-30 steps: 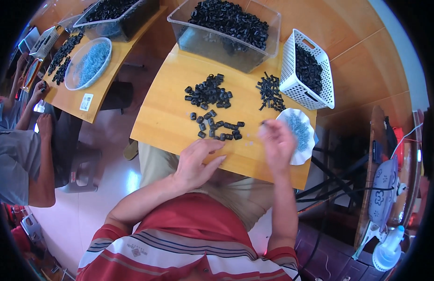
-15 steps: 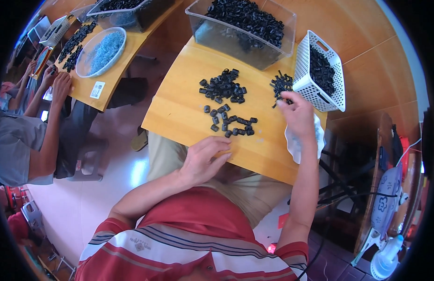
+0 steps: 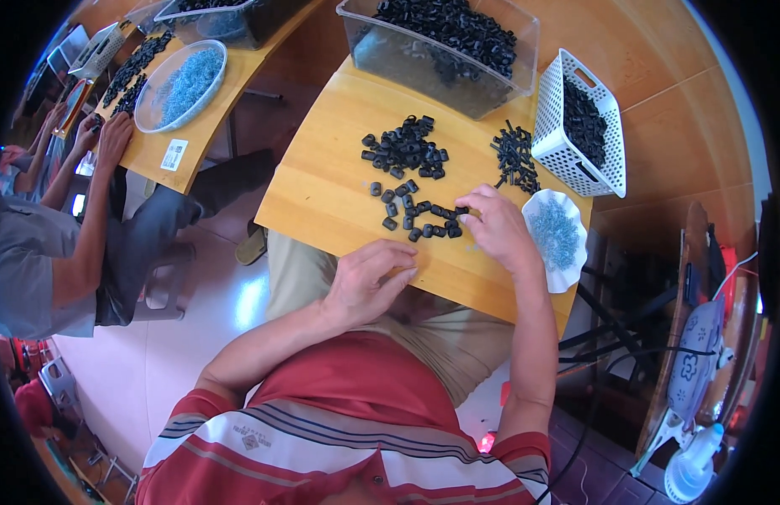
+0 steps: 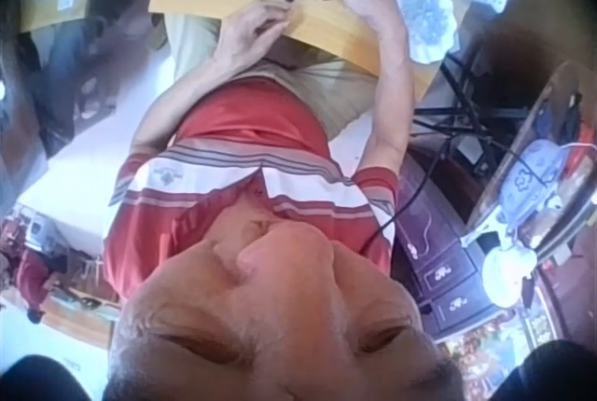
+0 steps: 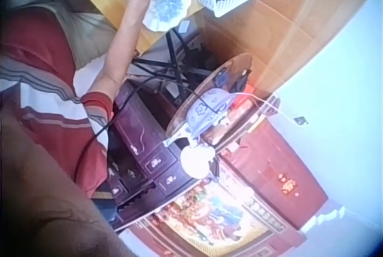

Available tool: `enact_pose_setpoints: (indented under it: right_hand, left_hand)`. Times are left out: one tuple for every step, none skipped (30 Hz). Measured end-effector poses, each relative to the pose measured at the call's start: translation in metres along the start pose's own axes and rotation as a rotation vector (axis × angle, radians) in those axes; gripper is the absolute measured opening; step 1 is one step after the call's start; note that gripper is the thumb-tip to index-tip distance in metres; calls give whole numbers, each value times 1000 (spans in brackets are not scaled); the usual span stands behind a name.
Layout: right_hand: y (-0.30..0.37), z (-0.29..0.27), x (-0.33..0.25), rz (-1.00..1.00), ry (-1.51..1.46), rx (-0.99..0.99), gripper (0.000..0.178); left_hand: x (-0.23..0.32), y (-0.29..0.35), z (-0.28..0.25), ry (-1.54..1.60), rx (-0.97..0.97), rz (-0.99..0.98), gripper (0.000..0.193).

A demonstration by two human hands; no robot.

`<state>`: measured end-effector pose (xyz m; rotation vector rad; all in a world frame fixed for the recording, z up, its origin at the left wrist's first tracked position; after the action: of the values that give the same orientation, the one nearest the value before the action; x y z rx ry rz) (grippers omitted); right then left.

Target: The person assembles small black plastic components by hand, inserting blue beads into them at a workbench.

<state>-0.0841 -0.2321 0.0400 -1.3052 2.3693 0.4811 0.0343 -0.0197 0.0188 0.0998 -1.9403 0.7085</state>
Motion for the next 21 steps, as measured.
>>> enact_pose_setpoints:
  right_hand:
    - [1, 3, 1, 2, 0, 1, 24]
    - [3, 5, 1, -20, 12, 54, 25]
    - [5, 6, 0, -47, 21, 105, 26]
    - [6, 6, 0, -49, 20, 104, 26]
    - [8, 6, -1, -76, -6, 145, 25]
    - [11, 5, -2, -100, -31, 185, 24]
    - [16, 6, -5, -98, -31, 184, 24]
    - [23, 7, -8, -54, -176, 154, 23]
    - [29, 7, -12, -9, -320, 124, 21]
    - [35, 6, -19, -7, -320, 123, 21]
    - [41, 7, -27, -5, -506, 85, 19]
    - [46, 10, -33, -1, -692, 49, 18]
    - [51, 14, -37, 4, -692, 51, 18]
    - [54, 20, -40, 15, -837, 46, 18]
    - [58, 24, -41, 28, -982, 44, 18]
    - [61, 28, -38, 81, -1072, 33, 18]
    - [62, 32, -36, 88, -1071, 39, 18]
    - [63, 33, -36, 50, -1092, 91, 18]
    - [65, 34, -35, 12, -1111, 144, 18]
    - [67, 36, -34, 20, -1108, 153, 18]
    - [68, 38, -33, 30, -1107, 157, 18]
  left_hand:
    - [0, 0, 1, 5, 4, 5, 13]
    - [0, -1, 1, 10, 8, 10, 13]
    - [-1, -1, 2, 8, 9, 9, 13]
    - [-1, -1, 3, 21, 38, 14, 14]
    - [-1, -1, 4, 35, 66, 18, 14]
    - [1, -2, 4, 36, 65, 17, 14]
    - [2, -4, 5, 64, 61, -72, 17]
    - [2, -6, 6, 92, 57, -162, 20]
    - [2, -8, 8, 94, 55, -162, 20]
    - [1, -11, 10, 149, 60, -185, 22]
    - [0, -14, 12, 205, 64, -207, 25]
    - [1, -18, 14, 207, 60, -208, 25]
    - [3, -21, 16, 263, 69, -202, 24]
    - [3, -23, 17, 318, 77, -197, 24]
    - [3, -25, 19, 323, 71, -198, 24]
    - [4, -26, 19, 315, 59, -134, 21]
    - [6, -26, 20, 308, 48, -70, 19]
    - [6, -25, 22, 315, 40, -69, 19]
    - [6, -24, 24, 357, 53, -109, 17]
    - [5, -23, 26, 399, 65, -149, 15]
    - [5, -21, 27, 405, 59, -148, 15]
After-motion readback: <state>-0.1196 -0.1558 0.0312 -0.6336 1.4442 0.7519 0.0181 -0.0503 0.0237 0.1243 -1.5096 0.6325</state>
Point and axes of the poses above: each hand's wrist, its own y-axis away from the middle knuckle, its own z-axis out of the palm, x = y × z, the point moved 3 cm from there along -y, towards the middle knuckle, and after that the axes turned 2 degrees about z, right-handed, at the moved point
